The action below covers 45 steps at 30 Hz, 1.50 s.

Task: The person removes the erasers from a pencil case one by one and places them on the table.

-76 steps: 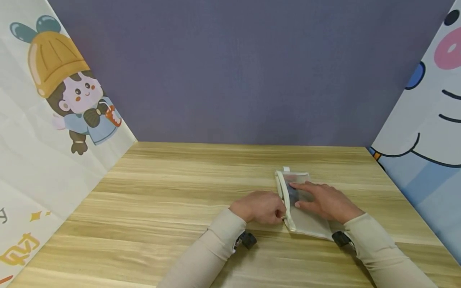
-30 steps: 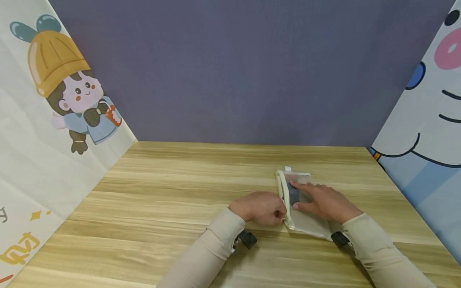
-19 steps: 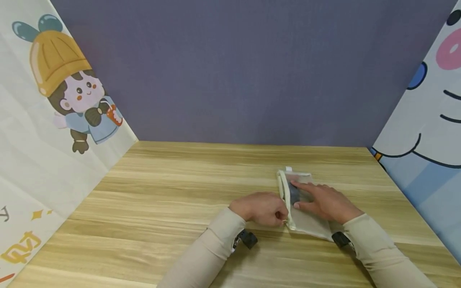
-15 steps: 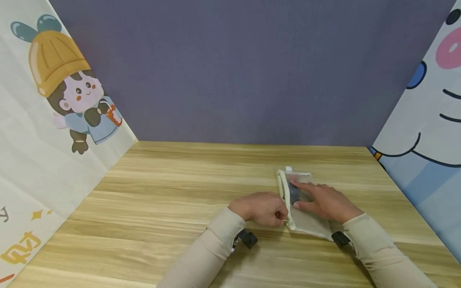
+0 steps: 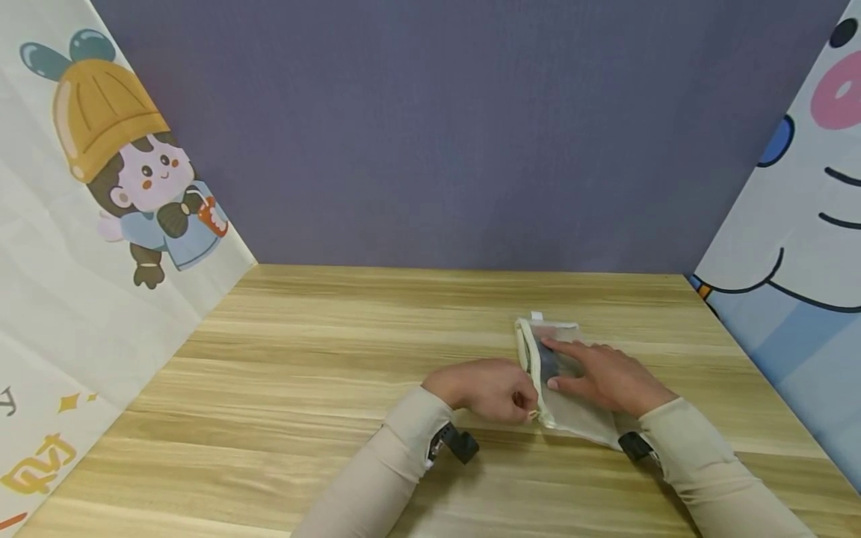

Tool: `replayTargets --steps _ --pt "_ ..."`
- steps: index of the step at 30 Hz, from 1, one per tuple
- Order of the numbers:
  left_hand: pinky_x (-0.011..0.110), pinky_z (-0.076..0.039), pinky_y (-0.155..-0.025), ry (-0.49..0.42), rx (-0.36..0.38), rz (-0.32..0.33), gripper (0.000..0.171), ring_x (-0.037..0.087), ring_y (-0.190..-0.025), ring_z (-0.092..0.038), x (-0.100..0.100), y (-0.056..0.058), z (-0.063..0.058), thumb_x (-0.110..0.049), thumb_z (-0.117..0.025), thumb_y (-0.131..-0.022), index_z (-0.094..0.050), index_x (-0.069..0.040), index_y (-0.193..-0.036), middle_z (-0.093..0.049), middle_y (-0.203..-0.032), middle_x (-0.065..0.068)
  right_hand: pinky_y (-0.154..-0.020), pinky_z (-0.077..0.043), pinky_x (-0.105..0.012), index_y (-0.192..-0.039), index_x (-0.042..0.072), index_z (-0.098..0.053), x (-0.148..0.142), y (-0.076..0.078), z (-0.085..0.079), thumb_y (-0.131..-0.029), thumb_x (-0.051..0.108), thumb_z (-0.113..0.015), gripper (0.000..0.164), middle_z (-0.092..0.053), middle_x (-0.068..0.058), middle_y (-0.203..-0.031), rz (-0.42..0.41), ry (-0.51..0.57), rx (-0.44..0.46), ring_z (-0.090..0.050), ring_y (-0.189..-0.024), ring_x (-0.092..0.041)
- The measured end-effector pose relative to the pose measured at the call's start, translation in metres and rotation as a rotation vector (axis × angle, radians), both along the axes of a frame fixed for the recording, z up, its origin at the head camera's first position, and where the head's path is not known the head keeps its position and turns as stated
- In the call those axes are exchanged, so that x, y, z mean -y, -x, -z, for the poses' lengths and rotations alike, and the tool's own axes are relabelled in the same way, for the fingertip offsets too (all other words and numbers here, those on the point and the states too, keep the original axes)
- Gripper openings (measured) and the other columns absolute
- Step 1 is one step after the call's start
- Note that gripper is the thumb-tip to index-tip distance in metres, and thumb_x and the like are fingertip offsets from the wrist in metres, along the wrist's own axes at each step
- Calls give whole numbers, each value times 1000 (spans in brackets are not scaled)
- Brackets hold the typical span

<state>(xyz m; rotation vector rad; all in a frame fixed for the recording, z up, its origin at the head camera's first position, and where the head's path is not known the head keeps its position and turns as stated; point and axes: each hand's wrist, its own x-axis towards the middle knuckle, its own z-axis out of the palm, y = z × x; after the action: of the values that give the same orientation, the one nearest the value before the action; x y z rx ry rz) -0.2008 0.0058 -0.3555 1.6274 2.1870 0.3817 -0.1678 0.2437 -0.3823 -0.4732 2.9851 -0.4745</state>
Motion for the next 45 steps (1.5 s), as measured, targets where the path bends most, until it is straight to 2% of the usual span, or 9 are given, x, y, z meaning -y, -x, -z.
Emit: replayTargets --steps 5,9,15,19,23,27,32,38,45 --pt "13 -42 -67 -5 59 14 17 -3 -69 -49 2 1 -1 -12 -66 -94 -68 -18 -78 -58 -74 -14 -79 -49 -57 -152 20 -45 0 1 -1 -92 55 -66 72 -57 -27 -135 -4 10 -12 -58 -112 -48" --pt "13 -42 -68 0 66 12 15 -3 -70 -50 3 0 -1 -13 -67 -93 -70 -18 -79 -59 -75 -14 -76 -50 -54 -153 20 -45 0 1 0 -92 55 -66 73 -57 -28 -134 -3 14 -8 -61 -108 -45" --pt "15 -40 -63 2 71 -44 20 -1 -64 -47 2 -2 2 -15 -69 -92 -65 -19 -73 -56 -69 -15 -86 -47 -61 -154 20 -43 1 0 1 -91 60 -63 77 -50 -25 -144 11 39 -3 -55 -120 -49" --pt "16 -37 -60 24 101 -63 22 -1 -62 -45 2 -3 5 -18 -71 -91 -61 -19 -72 -52 -67 -15 -92 -45 -62 -152 14 -45 0 -1 0 -91 59 -64 78 -48 -23 -147 19 63 -18 -49 -127 -48" --pt "13 -42 -67 34 158 -87 15 -4 -69 -51 1 -3 8 -23 -72 -92 -65 -21 -79 -58 -73 -17 -95 -43 -62 -147 6 -50 1 -1 -3 -92 56 -66 76 -51 -24 -144 43 67 -42 -48 -128 -48" --pt "15 -45 -69 29 194 -102 10 -3 -72 -55 2 -1 9 -24 -71 -94 -70 -22 -84 -63 -77 -16 -95 -42 -63 -146 4 -50 2 -1 -6 -92 58 -64 77 -50 -25 -144 63 68 -24 -47 -129 -49" --pt "15 -44 -69 2 151 -104 11 -1 -71 -53 5 4 10 -22 -65 -97 -72 -19 -89 -62 -78 -15 -94 -43 -62 -142 1 -53 8 -1 -6 -93 58 -63 75 -51 -27 -141 76 80 -40 -48 -128 -48" --pt "16 -45 -73 -5 110 -170 13 -1 -78 -56 8 9 13 -20 -62 -99 -75 -18 -97 -64 -87 -15 -88 -46 -60 -141 2 -53 19 0 -3 -93 60 -62 77 -51 -30 -136 114 54 -45 -50 -123 -47" --pt "17 -46 -80 10 81 -218 19 -1 -93 -59 8 12 15 -19 -60 -100 -73 -17 -114 -68 -105 -11 -72 -50 -52 -151 14 -45 25 1 -1 -90 66 -62 82 -52 -29 -129 126 35 -73 -54 -109 -42"
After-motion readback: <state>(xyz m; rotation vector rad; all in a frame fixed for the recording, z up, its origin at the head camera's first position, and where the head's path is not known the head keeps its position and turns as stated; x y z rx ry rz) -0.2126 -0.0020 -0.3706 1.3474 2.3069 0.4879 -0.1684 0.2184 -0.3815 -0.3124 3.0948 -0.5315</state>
